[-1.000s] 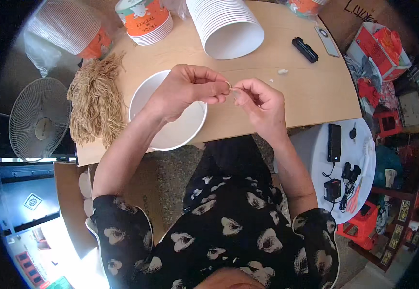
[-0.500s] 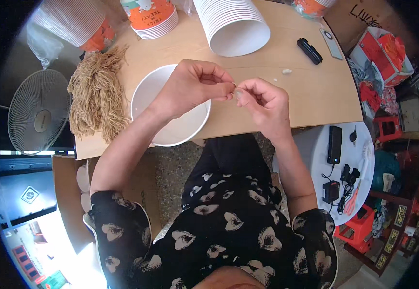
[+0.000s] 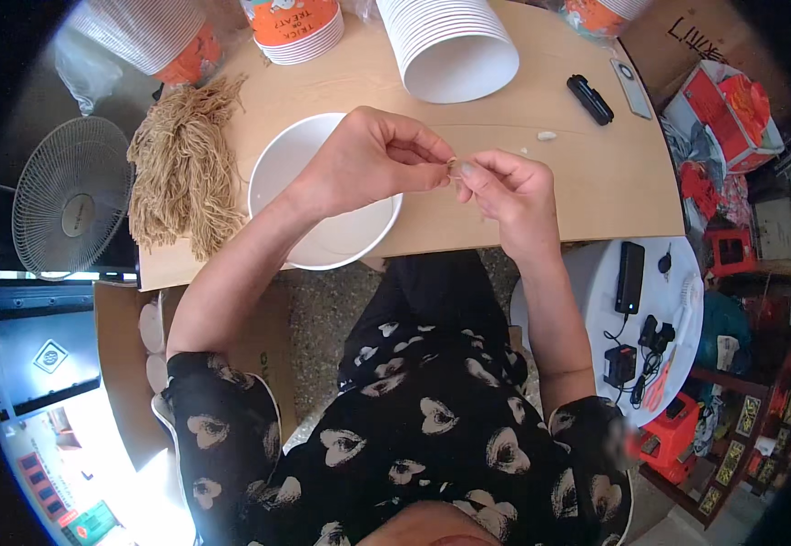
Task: The recorder is threading and tying thin strings, possibly for handles or attachments, and placing them into paper cups in a manufacturing environment.
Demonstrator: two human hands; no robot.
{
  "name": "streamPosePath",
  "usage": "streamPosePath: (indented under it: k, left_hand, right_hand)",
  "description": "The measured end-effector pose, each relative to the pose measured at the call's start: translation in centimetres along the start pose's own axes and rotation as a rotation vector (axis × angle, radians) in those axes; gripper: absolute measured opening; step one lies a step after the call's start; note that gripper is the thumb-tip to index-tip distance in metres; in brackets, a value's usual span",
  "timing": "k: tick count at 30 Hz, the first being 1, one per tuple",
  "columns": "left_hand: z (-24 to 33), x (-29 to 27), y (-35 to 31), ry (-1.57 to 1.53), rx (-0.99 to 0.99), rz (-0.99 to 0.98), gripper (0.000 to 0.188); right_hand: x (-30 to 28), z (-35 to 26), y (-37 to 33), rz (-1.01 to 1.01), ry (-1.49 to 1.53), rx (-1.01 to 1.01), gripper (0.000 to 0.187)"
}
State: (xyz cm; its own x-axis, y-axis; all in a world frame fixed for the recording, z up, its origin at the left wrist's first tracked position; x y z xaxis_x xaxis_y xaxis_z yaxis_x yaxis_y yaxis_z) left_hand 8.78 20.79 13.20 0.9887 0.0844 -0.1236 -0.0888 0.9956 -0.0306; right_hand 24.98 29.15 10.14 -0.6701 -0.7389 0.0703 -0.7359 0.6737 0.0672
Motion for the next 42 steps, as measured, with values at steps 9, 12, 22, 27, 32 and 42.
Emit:
streamPosePath:
  k: [9,12,22,27,32,42]
  left_hand:
    - [-0.3,-0.3,-0.1,0.003,-0.016,-0.015,0.018]
    - [-0.2,-0.1,0.3,0.040,-0.021,-0.019,0.018]
    - [-0.5,-0.4,0.3,-0.159,-0.092,-0.028,0.018]
    - [-0.3,-0.2,0.2,-0.200,-0.091,-0.081,0.017]
    - [0.2,0.1,0.0,-0.225,-0.110,-0.076,0.015]
    - [0.3,0.2,-0.2,-0.183,-0.052,-0.059,0.013]
  right_hand:
    - [0.4,-0.4,-0.3,-0.041,0.063,-0.031,0.022]
    - [0.0,-0.7,-0.8,-0.040,0.017,0.038,0.022]
    - [-0.1,-1.2,-0.9,0.068,0.017,-0.096,0.019]
    - [0.0,-0.4,-0.2,0.098,0.096,-0.033,0.020]
    - [0.7,-0.3,-0.3,0.021,0.066,-0.093,0.020]
    - [1.1,-0.4,-0.7,-0.066,0.110,-0.060,0.015]
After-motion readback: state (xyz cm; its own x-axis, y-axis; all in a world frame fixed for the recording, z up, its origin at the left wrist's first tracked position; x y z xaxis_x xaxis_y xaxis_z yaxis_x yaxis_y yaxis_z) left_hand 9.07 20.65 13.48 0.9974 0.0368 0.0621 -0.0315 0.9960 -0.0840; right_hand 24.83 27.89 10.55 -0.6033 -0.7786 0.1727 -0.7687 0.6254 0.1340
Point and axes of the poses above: each hand's wrist, its own y-axis towards the middle knuckle, its own x-axis out of the palm, z = x × y, the point moved 4 cm from there along y, towards the middle knuckle
